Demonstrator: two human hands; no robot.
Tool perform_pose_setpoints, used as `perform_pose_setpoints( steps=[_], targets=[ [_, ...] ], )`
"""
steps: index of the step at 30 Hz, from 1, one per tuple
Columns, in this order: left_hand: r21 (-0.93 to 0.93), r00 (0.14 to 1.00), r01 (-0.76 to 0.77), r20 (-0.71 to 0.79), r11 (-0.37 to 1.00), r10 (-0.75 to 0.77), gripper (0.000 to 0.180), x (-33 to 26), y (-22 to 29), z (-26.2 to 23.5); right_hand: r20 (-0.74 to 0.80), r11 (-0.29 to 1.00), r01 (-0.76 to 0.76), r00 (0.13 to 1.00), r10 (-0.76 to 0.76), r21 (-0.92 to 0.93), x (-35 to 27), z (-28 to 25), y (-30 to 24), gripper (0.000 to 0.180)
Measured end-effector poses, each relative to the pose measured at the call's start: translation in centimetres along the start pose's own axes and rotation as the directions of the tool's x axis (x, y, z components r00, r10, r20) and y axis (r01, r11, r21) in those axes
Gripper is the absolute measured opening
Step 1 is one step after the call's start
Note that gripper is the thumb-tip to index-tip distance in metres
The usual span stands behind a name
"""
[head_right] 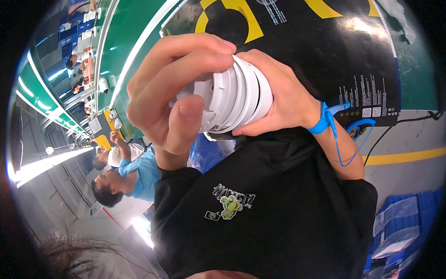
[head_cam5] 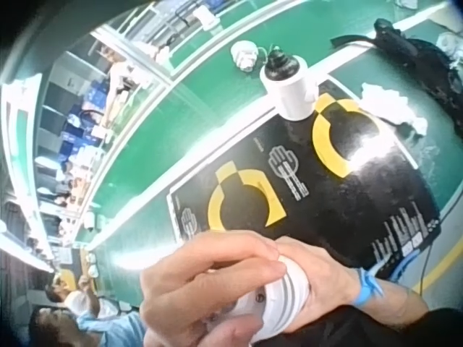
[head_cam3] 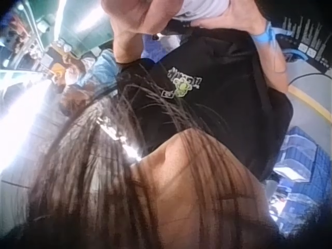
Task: Assemble internal electronic components, such as circuit boards and lenses, into a security camera housing.
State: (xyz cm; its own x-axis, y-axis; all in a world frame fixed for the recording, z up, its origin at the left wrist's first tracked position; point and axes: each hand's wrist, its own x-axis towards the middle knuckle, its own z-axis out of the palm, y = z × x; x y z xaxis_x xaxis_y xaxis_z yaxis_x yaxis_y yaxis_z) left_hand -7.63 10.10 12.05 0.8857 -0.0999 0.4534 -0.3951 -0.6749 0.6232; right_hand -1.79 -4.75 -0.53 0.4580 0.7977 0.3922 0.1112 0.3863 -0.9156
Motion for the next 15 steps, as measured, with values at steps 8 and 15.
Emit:
perform_pose_setpoints(
  steps=[8, 15],
  targets=[
    [-0.031, 0.993, -0.114, 0.010, 0.993, 0.114, 0.047, -0.4, -1.0, 0.1, 0.003, 0.999, 0.013, 1.000, -0.012, -0.043, -0.3, -0.1, -0.1, 0.095],
    [0.054, 0.997, 0.053, 0.048, 0.997, -0.056, 0.050, -0.1, 0.7, -0.2, 0.061, 1.000, -0.006, 0.998, 0.007, -0.002, -0.1, -0.4, -0.1, 0.095]
  ],
)
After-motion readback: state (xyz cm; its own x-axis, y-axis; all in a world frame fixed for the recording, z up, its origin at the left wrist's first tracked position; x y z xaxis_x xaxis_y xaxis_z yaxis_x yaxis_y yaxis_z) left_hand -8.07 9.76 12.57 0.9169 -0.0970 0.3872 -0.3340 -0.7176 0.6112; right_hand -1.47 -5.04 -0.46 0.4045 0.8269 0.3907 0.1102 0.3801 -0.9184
